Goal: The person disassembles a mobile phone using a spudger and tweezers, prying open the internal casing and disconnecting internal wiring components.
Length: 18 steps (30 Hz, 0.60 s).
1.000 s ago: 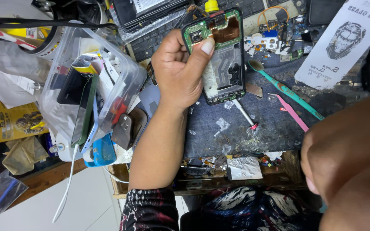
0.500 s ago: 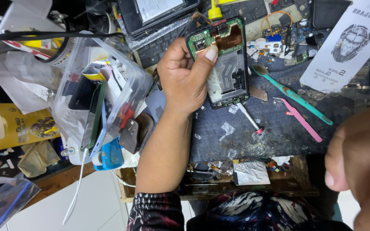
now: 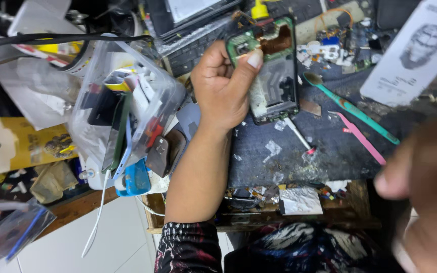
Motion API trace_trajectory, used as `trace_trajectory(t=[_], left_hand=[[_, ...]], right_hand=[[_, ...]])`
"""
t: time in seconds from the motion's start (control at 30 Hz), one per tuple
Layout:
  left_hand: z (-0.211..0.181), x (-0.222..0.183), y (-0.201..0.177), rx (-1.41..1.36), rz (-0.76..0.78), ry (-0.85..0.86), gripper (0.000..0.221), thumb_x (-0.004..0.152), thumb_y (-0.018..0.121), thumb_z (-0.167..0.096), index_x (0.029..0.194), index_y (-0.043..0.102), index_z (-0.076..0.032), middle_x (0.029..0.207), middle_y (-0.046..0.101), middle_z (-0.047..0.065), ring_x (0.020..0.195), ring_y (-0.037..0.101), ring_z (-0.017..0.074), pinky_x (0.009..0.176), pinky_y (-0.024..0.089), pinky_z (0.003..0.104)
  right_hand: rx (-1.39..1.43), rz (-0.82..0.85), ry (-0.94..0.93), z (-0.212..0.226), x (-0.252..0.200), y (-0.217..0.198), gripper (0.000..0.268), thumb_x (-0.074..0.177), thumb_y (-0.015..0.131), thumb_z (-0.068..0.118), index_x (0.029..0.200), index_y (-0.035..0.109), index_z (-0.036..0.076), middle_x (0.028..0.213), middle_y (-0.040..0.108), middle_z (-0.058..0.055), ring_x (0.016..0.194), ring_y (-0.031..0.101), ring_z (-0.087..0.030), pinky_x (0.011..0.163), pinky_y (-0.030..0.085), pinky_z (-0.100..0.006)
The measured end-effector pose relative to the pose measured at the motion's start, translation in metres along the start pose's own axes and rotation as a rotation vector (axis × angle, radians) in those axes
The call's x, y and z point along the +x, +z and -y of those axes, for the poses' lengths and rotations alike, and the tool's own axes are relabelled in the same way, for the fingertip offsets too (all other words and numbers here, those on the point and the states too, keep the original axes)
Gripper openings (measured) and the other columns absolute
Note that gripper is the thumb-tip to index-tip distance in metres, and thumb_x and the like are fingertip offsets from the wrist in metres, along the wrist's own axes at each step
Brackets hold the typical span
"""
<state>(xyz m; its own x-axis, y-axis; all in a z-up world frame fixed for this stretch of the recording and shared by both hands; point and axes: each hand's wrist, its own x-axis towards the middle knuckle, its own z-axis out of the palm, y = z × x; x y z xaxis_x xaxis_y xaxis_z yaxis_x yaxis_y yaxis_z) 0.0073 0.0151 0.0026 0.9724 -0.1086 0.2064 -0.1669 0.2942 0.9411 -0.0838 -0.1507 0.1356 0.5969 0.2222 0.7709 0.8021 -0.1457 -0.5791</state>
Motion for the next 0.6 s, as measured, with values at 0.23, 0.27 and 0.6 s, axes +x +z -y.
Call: trace_trajectory(t=[0.23, 0.27, 0.6], left_hand=[[-0.007, 0.007, -0.004, -0.084, 0.031, 0.041, 0.007, 0.103, 0.072, -0.003, 0.107, 0.066, -0.001, 0.099, 0.070, 0.000, 0.090, 0.062, 0.0050, 0.084, 0.051, 0.022], [-0.006, 0.008, -0.005, -0.053, 0.041, 0.046, 0.006, 0.104, 0.072, -0.003, 0.106, 0.067, -0.001, 0.095, 0.069, 0.000, 0.085, 0.060, 0.0041, 0.079, 0.049, 0.021], [-0.004, 0.004, 0.001, -0.194, 0.219, 0.082, 0.008, 0.108, 0.071, -0.005, 0.114, 0.066, -0.002, 0.098, 0.070, -0.001, 0.088, 0.063, 0.0024, 0.081, 0.053, 0.021]], right_hand=[[-0.243, 0.255, 0.513, -0.062, 0.039, -0.051, 0.034, 0.092, 0.074, 0.005, 0.121, 0.058, 0.001, 0.114, 0.063, -0.004, 0.091, 0.061, -0.008, 0.076, 0.050, -0.023], [-0.146, 0.293, 0.589, -0.075, 0.039, -0.048, 0.034, 0.093, 0.075, 0.005, 0.121, 0.058, 0.001, 0.114, 0.063, -0.004, 0.091, 0.061, -0.008, 0.076, 0.050, -0.023], [0.524, 0.130, 0.676, -0.135, -0.028, -0.031, 0.016, 0.103, 0.072, 0.005, 0.116, 0.064, 0.001, 0.111, 0.071, -0.003, 0.096, 0.066, -0.005, 0.091, 0.053, -0.020]])
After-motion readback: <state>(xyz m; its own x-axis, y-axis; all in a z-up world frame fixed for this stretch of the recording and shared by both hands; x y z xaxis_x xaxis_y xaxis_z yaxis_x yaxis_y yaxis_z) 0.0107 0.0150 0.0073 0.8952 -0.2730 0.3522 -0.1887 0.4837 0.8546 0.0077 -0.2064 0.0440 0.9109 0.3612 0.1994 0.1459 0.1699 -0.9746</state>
